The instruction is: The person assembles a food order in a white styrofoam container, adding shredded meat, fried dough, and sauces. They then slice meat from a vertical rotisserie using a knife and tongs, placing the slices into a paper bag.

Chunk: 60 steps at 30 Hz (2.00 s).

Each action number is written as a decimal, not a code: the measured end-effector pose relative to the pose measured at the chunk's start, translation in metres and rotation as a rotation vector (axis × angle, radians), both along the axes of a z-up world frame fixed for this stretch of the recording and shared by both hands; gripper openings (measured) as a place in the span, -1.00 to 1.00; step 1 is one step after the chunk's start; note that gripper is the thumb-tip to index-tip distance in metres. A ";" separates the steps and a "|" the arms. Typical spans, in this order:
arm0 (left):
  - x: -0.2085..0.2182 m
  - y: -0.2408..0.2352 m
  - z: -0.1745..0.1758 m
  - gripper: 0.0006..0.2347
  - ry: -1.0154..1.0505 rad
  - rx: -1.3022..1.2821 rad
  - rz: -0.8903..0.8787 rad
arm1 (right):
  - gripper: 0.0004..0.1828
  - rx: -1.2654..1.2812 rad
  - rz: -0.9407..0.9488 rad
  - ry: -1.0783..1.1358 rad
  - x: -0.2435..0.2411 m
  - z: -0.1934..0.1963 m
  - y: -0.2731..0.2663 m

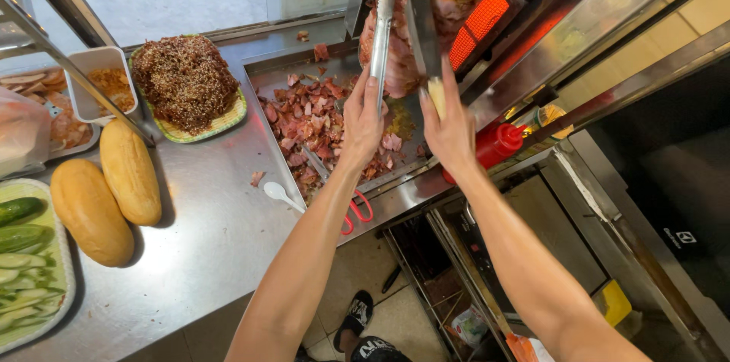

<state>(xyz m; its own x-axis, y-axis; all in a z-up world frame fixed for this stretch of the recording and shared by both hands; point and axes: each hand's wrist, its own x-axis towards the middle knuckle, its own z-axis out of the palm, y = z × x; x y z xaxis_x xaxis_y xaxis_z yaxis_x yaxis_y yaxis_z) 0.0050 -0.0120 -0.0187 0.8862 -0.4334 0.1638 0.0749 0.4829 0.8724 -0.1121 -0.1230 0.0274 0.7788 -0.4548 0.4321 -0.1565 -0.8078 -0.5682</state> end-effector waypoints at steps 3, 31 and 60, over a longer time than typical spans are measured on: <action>-0.001 0.007 -0.002 -0.53 -0.028 0.078 0.121 | -0.27 0.029 -0.075 0.069 0.001 0.001 0.002; 0.007 -0.005 -0.074 -0.55 0.057 0.087 0.112 | -0.25 0.039 -0.098 0.231 -0.009 -0.008 0.022; -0.016 0.020 -0.110 -0.55 0.356 0.202 -0.021 | -0.24 -0.154 -0.070 0.300 -0.125 -0.049 0.046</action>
